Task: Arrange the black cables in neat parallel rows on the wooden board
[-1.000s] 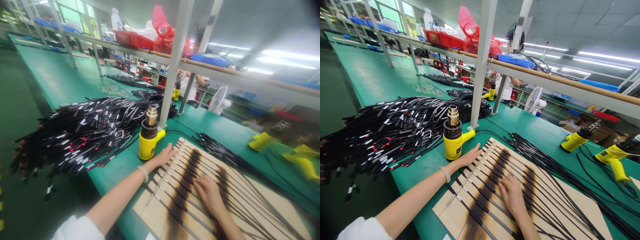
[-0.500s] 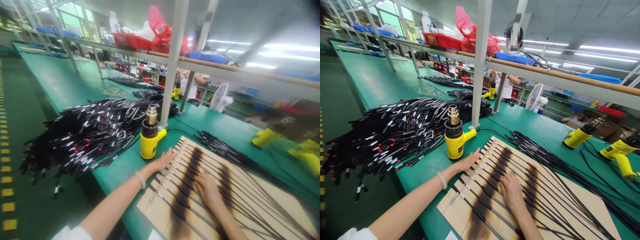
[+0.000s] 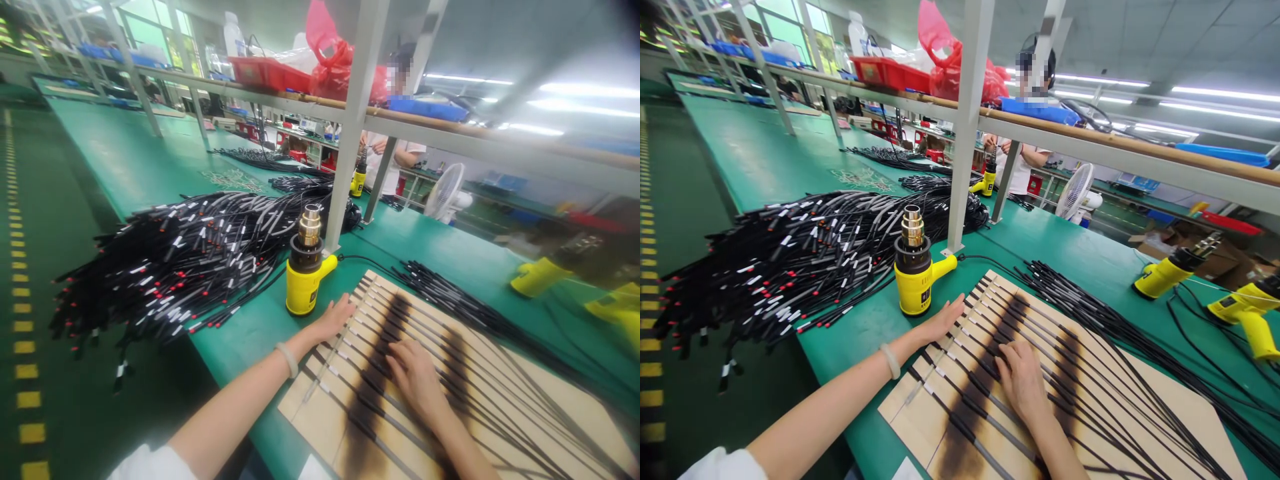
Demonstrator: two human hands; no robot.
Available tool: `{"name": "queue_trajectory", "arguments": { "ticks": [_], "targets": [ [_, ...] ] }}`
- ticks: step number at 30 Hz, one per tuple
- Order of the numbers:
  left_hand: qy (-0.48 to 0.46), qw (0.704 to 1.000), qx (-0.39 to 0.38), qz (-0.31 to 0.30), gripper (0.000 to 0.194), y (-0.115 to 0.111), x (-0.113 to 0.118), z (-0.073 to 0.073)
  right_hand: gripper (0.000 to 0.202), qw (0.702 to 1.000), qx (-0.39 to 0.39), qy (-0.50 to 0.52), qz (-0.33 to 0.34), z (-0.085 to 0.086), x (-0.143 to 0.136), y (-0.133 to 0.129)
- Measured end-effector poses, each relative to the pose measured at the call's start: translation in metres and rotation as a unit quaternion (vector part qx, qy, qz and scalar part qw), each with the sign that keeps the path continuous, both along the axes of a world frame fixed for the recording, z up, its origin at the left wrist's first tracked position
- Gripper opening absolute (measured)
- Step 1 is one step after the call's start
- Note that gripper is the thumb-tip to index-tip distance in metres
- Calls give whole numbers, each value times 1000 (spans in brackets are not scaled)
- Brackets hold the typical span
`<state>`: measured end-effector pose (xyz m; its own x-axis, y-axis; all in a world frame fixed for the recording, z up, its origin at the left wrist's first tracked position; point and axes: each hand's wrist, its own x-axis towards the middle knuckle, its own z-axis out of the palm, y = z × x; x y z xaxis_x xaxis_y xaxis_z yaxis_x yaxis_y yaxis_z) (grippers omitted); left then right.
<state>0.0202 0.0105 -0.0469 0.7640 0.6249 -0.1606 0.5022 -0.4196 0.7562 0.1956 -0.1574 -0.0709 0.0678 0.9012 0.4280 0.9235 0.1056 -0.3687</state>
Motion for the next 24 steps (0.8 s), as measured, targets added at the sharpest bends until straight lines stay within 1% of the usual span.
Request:
{"name": "queue_trajectory", "arguments": {
  "ticks": [2,4,9,11,13,15,18,21,24],
  "targets": [
    [-5,1000,-19,13,75,-1,1,0,16,1000,3,7,18,4,-10,8],
    [-10,999,-30,22,72,-2,2,0,16,999,-9,6,33,9,-22,19],
    [-15,999,-41,32,68,-4,3,1,16,998,-47,-1,45,17,-55,47],
    [-16,998,-43,34,68,-4,3,2,16,997,-52,-2,54,18,-63,54],
    [-18,998,-45,34,68,-4,3,2,17,997,-57,0,55,18,-64,55],
    [-21,998,-50,31,68,-4,2,2,14,998,-56,5,42,18,-58,49],
    [-29,997,-58,33,70,-3,2,2,16,998,-44,30,20,15,-42,28],
    [-36,996,-67,41,74,-3,2,1,19,998,-44,49,14,7,-25,2],
    [-39,995,-73,50,78,-1,3,-2,19,998,-50,37,5,-3,-17,-15]
  ]
}}
